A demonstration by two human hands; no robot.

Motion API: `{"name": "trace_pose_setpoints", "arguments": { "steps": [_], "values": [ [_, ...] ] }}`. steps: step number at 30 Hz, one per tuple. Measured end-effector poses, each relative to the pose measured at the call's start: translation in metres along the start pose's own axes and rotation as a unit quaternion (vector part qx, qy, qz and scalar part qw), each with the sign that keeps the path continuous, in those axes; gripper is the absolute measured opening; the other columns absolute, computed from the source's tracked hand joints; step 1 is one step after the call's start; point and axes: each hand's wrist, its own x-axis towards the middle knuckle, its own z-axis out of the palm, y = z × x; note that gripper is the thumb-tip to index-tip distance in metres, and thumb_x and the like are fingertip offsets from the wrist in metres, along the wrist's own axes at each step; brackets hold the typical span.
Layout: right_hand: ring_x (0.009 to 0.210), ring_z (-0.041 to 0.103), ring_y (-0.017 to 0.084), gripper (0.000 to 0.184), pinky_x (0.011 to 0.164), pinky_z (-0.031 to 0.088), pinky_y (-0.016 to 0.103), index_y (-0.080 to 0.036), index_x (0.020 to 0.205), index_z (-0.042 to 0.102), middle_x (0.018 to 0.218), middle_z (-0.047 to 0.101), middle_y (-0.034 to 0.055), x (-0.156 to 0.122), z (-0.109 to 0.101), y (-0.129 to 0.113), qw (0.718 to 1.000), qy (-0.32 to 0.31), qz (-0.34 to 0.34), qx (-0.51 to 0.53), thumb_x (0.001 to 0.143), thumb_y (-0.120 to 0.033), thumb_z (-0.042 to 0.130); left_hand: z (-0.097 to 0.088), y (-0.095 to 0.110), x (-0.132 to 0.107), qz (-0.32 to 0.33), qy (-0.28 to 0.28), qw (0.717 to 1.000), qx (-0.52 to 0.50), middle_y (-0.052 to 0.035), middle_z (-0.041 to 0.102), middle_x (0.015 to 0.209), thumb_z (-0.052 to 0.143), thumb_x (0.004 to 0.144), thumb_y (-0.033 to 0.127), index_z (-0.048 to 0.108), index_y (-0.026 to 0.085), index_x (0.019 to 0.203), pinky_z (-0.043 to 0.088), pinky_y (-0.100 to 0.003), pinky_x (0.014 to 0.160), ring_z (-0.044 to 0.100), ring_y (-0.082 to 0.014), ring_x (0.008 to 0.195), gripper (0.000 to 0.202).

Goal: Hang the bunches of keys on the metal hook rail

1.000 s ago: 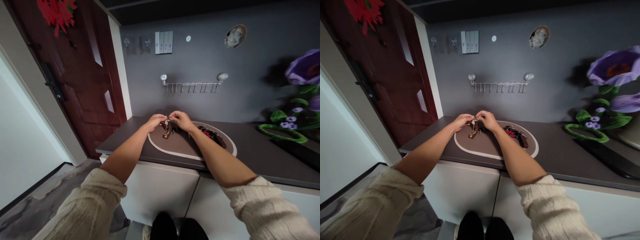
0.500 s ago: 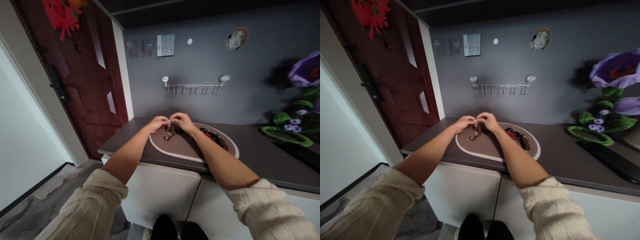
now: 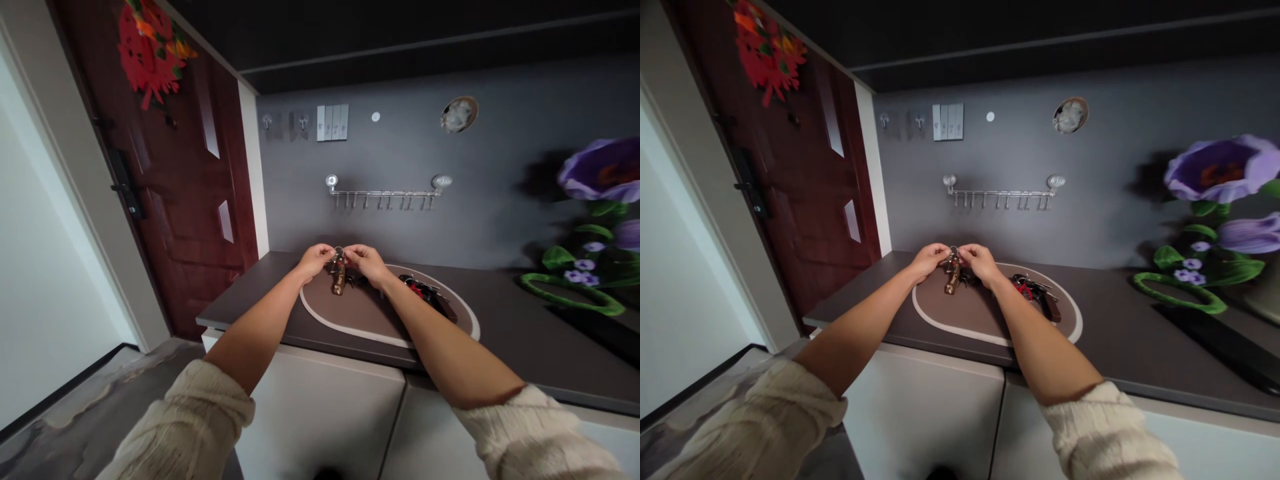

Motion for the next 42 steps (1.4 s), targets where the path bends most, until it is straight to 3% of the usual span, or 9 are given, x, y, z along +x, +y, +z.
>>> {"name": "trace_pose_setpoints", "arguments": {
  "steps": [12, 17, 22, 31, 42],
  "values": [
    [0.062, 0.052, 0.010, 0.030, 0.062, 0.041, 0.023, -0.015, 0.070, 0.059, 0.068, 0.059, 0.0004, -0.003, 0.007, -0.008, 0.996, 0.066, -0.035, -0.042, 0.057, -0.041, 0.064, 0.010, 0.014, -0.003, 0.115, 0.087, 0.985, 0.096, -0.0028, 0.060, 0.072, 0.052, 0.071, 0.030, 0.058, 0.013, 0.074, 0.040, -0.025, 0.068, 0.052, -0.0117, 0.068, 0.018],
    [0.058, 0.050, 0.009, 0.026, 0.061, 0.041, 0.024, -0.016, 0.067, 0.058, 0.062, 0.058, -0.0010, -0.002, 0.011, -0.015, 0.995, 0.078, -0.049, -0.041, 0.058, -0.039, 0.063, 0.010, 0.017, -0.003, 0.136, 0.095, 0.981, 0.105, -0.0042, 0.061, 0.076, 0.050, 0.072, 0.031, 0.059, 0.013, 0.075, 0.040, -0.025, 0.070, 0.054, -0.0127, 0.072, 0.020],
    [0.054, 0.049, 0.009, 0.025, 0.057, 0.041, 0.023, -0.015, 0.065, 0.054, 0.058, 0.055, -0.0019, 0.007, 0.014, -0.026, 0.995, 0.077, -0.061, -0.021, 0.057, -0.038, 0.063, 0.006, 0.013, 0.000, 0.133, 0.160, 0.964, 0.164, -0.0047, 0.061, 0.076, 0.042, 0.077, 0.038, 0.058, 0.014, 0.080, 0.040, -0.025, 0.069, 0.053, -0.0124, 0.071, 0.029],
    [0.051, 0.052, 0.008, 0.010, 0.052, 0.044, 0.022, -0.017, 0.070, 0.050, 0.059, 0.056, -0.0012, 0.055, 0.024, -0.051, 0.987, 0.152, -0.038, 0.024, 0.068, -0.026, 0.054, 0.000, 0.003, -0.001, 0.117, 0.181, 0.927, 0.307, -0.0053, 0.061, 0.077, 0.037, 0.080, 0.033, 0.058, 0.015, 0.077, 0.038, -0.025, 0.069, 0.052, -0.0134, 0.073, 0.028],
    [0.053, 0.056, 0.010, 0.018, 0.050, 0.041, 0.018, -0.013, 0.069, 0.060, 0.056, 0.061, 0.0020, 0.125, 0.026, -0.038, 0.941, 0.312, -0.051, -0.122, 0.066, -0.029, 0.053, -0.004, 0.003, -0.002, 0.093, 0.172, 0.906, 0.374, -0.0049, 0.061, 0.079, 0.039, 0.079, 0.023, 0.060, 0.017, 0.076, 0.037, -0.025, 0.068, 0.053, -0.0138, 0.074, 0.022]
  ]
}}
